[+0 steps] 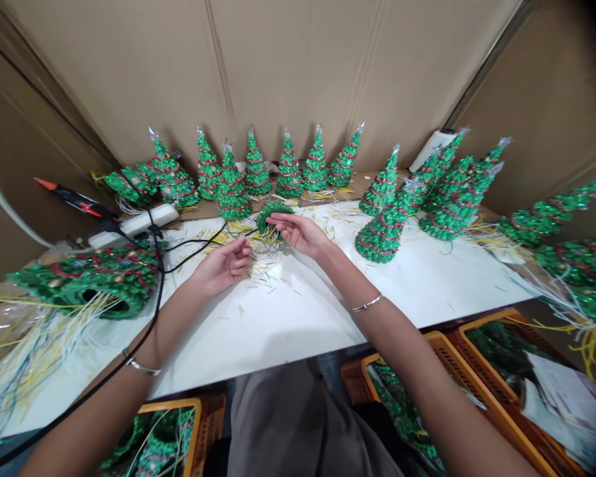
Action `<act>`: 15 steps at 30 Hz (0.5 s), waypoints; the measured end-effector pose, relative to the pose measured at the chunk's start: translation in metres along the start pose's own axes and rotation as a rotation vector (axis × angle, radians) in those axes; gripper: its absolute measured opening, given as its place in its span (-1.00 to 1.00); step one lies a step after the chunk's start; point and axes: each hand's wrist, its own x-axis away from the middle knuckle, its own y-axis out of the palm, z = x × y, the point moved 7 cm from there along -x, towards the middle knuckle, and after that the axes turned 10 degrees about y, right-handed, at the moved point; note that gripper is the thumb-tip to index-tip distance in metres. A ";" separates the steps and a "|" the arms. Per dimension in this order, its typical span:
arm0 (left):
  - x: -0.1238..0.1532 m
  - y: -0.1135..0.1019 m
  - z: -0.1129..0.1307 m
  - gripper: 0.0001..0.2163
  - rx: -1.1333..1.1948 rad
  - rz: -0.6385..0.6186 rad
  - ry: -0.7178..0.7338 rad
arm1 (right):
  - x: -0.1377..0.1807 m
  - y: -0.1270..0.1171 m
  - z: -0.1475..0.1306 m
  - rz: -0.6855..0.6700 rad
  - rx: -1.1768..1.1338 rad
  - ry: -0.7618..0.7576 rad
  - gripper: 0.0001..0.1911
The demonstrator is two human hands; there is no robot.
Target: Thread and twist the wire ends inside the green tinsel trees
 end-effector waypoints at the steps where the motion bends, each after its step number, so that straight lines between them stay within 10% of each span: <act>1: -0.001 -0.002 0.001 -0.83 0.003 0.000 0.013 | 0.001 0.001 0.002 0.012 -0.052 0.031 -0.79; 15: 0.003 -0.001 0.011 -0.84 -0.009 0.089 0.101 | 0.003 -0.016 0.002 0.104 -0.460 -0.074 -0.89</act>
